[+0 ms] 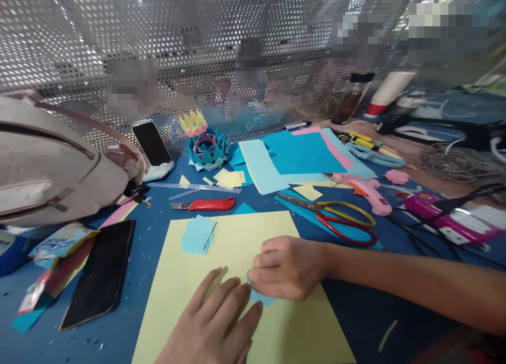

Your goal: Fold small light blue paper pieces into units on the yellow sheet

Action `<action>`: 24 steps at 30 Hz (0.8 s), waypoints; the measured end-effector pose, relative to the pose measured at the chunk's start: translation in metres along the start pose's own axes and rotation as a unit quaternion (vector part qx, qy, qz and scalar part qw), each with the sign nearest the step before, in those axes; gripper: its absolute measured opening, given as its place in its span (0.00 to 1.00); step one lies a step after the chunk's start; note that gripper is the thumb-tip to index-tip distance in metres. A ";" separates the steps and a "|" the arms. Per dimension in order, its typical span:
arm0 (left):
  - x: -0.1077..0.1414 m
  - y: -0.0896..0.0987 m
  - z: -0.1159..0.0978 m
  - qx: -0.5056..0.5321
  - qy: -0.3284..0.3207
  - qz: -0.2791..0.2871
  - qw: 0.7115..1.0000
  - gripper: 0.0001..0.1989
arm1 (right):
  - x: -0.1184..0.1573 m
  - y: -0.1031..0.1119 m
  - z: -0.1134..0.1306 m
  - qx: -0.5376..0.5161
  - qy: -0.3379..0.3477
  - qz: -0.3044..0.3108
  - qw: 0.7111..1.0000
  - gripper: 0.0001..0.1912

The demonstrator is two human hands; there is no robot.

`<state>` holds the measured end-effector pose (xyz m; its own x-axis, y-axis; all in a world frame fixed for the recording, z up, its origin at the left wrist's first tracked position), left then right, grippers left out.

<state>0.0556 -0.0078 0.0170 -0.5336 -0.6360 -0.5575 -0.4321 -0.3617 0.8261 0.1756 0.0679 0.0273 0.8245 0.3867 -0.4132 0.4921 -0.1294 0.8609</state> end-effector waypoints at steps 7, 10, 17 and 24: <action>0.003 0.000 -0.001 0.004 -0.009 -0.005 1.000 0.11 | 0.002 0.003 -0.006 -0.040 -0.029 0.002 0.999 0.06; 0.003 -0.001 -0.001 -0.003 -0.013 -0.015 1.000 0.10 | 0.004 0.006 -0.009 -0.071 -0.052 -0.010 0.996 0.07; 0.001 -0.001 -0.001 -0.020 -0.016 -0.029 0.999 0.09 | 0.008 0.008 -0.008 -0.087 -0.059 -0.027 0.994 0.07; 0.001 -0.002 0.000 -0.026 -0.008 -0.024 0.999 0.10 | 0.010 0.004 -0.010 -0.093 -0.084 -0.018 0.992 0.08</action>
<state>0.0562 -0.0077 0.0153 -0.5253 -0.6067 -0.5967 -0.4185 -0.4264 0.8019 0.1824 0.0806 0.0296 0.8500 0.2282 -0.4748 0.4749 0.0582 0.8781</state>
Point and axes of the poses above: each hand's wrist, its own x-axis away from the middle knuckle, its own y-axis out of the back of the hand, z = x × y, the point moved 6 cm from there along -x, towards the middle knuckle, and after that the axes turned 5 degrees about y, right-handed, at the moved point
